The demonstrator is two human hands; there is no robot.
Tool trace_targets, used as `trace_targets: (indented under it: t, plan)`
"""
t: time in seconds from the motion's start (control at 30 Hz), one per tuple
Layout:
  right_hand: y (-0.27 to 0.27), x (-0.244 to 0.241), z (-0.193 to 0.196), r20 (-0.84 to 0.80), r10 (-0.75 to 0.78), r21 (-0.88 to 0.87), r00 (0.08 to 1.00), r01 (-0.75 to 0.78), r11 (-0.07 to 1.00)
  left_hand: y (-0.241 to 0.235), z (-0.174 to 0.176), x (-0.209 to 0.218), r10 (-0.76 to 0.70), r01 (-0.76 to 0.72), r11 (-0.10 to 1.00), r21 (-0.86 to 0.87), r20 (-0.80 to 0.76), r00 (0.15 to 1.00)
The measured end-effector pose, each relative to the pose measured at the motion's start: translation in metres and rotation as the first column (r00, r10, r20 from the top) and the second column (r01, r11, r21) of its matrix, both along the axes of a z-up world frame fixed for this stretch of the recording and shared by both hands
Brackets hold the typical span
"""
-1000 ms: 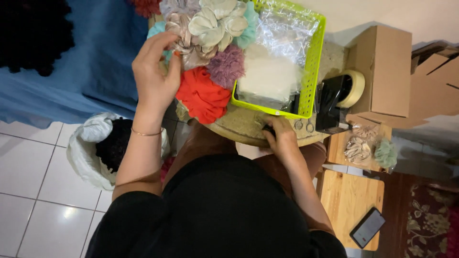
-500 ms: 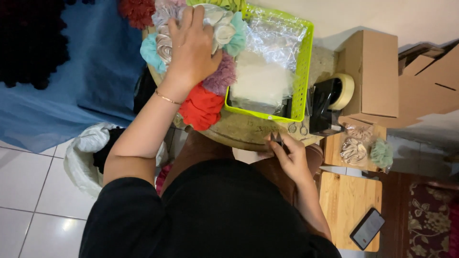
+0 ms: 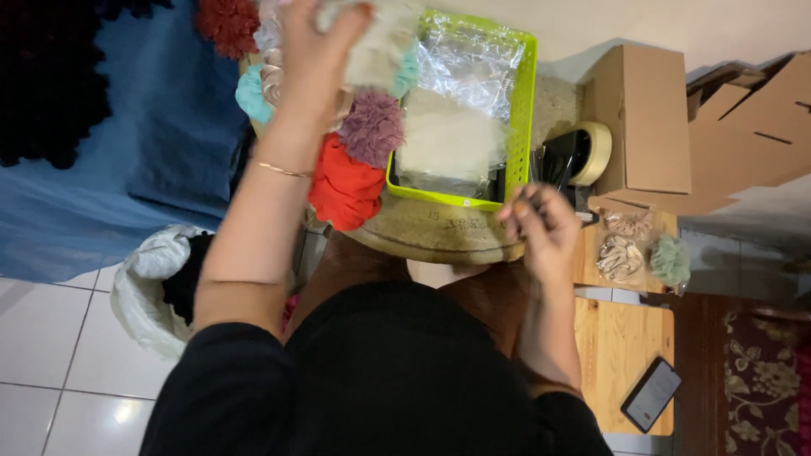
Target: Inspecting fabric scrunchies and packaging them into individual plastic bags sealed with tape.
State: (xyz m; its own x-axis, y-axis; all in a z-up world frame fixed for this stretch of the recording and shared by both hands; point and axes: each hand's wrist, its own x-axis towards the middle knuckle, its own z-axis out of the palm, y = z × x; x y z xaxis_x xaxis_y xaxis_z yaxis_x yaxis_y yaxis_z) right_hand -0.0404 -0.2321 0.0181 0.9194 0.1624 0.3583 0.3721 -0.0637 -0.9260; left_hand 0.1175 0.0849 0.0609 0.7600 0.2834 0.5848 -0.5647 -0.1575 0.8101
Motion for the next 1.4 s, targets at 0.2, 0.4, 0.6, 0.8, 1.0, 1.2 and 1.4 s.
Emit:
trace_targets:
  t: [0.2, 0.4, 0.6, 0.8, 1.0, 1.2, 1.4]
  plan:
    - [0.006, 0.053, 0.021, -0.025, -0.098, 0.431, 0.995, 0.099, 0.897, -0.109, 0.016, -0.041, -0.614, 0.352, 0.755, -0.553, -0.411, 0.674]
    - [0.011, 0.092, 0.017, -0.159, -0.055, 0.462, 0.986, 0.124, 0.878, -0.131, -0.017, -0.03, -0.677, 0.445, 0.7, -0.558, -0.322, 0.662]
    - [0.028, 0.104, 0.01, -0.149, 0.03, 0.401, 0.988, 0.032, 0.916, -0.128, -0.05, -0.015, -0.498, 0.33, 0.812, -0.481, -0.276, 0.822]
    - [0.036, 0.108, -0.003, -0.052, 0.037, 0.202, 0.998, -0.025, 0.979, -0.128, -0.065, -0.017, -0.241, 0.21, 0.966, -0.151, -0.234, 0.942]
    - [0.038, 0.108, -0.015, 0.015, -0.006, 0.09, 1.0, 0.004, 0.996, -0.121, -0.056, -0.029, -0.188, 0.199, 0.98, -0.004, -0.347, 0.919]
    - [0.032, 0.109, -0.021, -0.007, 0.012, 0.068, 1.0, -0.012, 0.998, -0.122, -0.067, -0.025, -0.313, 0.309, 0.949, -0.062, -0.28, 0.907]
    - [0.031, 0.109, -0.021, -0.033, 0.073, 0.036, 0.997, -0.071, 0.997, -0.123, -0.072, -0.022, -0.379, 0.35, 0.924, -0.154, -0.259, 0.888]
